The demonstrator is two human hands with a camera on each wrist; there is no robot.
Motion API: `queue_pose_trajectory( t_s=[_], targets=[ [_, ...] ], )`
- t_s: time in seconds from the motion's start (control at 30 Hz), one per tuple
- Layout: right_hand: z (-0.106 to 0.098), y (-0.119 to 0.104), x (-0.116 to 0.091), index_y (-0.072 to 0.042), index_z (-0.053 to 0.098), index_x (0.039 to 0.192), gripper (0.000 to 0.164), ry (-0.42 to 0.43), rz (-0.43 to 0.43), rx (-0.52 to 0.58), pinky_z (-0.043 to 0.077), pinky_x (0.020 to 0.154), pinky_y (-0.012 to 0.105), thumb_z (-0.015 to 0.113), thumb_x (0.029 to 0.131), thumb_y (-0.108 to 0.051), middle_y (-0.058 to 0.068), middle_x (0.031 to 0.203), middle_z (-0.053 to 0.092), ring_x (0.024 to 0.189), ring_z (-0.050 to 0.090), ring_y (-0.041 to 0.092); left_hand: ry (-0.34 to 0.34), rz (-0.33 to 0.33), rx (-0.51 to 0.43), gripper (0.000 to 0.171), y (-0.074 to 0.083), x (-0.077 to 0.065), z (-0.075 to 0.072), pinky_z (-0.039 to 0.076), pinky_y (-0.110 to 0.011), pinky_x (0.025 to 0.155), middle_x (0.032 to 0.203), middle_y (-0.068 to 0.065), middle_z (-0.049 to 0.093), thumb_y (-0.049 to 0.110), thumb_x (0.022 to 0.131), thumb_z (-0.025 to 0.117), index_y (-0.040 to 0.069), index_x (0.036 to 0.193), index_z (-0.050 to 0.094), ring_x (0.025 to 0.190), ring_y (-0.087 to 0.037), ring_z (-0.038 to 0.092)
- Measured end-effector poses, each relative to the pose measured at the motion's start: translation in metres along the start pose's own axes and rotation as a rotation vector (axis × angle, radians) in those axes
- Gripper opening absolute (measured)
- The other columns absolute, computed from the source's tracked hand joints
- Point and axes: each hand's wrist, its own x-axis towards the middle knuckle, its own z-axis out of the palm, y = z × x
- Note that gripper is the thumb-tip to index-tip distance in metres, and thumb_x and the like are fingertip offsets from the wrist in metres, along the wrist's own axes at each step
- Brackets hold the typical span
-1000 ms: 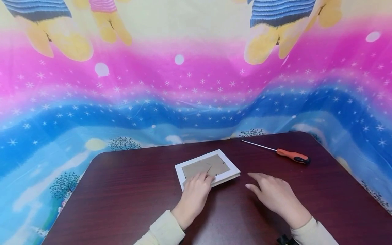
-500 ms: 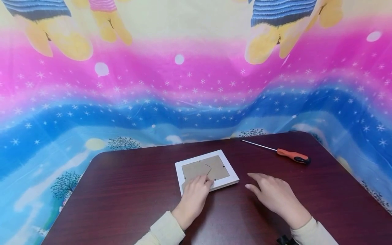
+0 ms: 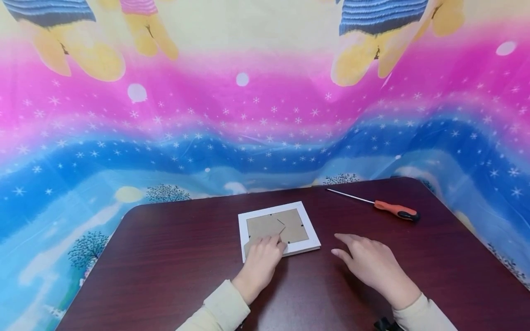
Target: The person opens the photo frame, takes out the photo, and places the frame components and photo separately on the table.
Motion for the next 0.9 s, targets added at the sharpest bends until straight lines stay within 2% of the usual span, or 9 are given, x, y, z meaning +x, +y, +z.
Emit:
queue_pose_trajectory(
  t_s=[0.27, 0.5, 0.7, 0.9],
  targets=[
    [0.001, -0.001, 0.001, -0.011, 0.065, 0.121, 0.044, -0.004, -0.007, -0.003, 0.055, 0.07, 0.051, 0.061, 0.086, -0.038, 0.01, 0.115, 0.071, 0.099, 0.066, 0.028, -0.017, -0.003, -0.013, 0.023, -0.006, 0.005, 0.003, 0.053, -0.028, 0.058, 0.084, 0.002, 0.068, 0.005, 0.071, 0.072, 0.018, 0.09, 0.073, 0.074, -0.014, 0.063],
    [0.001, -0.001, 0.0, -0.012, 0.064, 0.121, 0.044, -0.011, -0.001, -0.004, 0.055, 0.07, 0.051, 0.061, 0.086, -0.038, 0.011, 0.115, 0.072, 0.1, 0.065, 0.029, -0.02, -0.007, -0.047, 0.029, -0.011, 0.008, 0.007, 0.053, -0.027, 0.057, 0.086, 0.003, 0.069, 0.002, 0.071, 0.072, 0.019, 0.094, 0.074, 0.075, -0.013, 0.063],
    [0.001, -0.003, -0.001, -0.012, 0.065, 0.121, 0.044, -0.012, -0.003, -0.003, 0.055, 0.07, 0.051, 0.061, 0.086, -0.039, 0.01, 0.114, 0.072, 0.099, 0.066, 0.028, -0.015, -0.03, -0.123, 0.03, -0.015, 0.008, 0.007, 0.054, -0.029, 0.06, 0.088, 0.003, 0.068, 0.003, 0.069, 0.074, 0.019, 0.094, 0.074, 0.08, -0.014, 0.063],
    [0.003, -0.006, 0.001, -0.012, 0.065, 0.12, 0.044, -0.012, -0.005, 0.001, 0.055, 0.07, 0.051, 0.062, 0.085, -0.037, 0.01, 0.115, 0.072, 0.099, 0.066, 0.028, -0.006, -0.098, -0.244, 0.026, -0.018, 0.006, 0.002, 0.057, -0.032, 0.071, 0.092, 0.004, 0.07, 0.013, 0.075, 0.073, 0.018, 0.1, 0.073, 0.086, -0.014, 0.064]
  ],
)
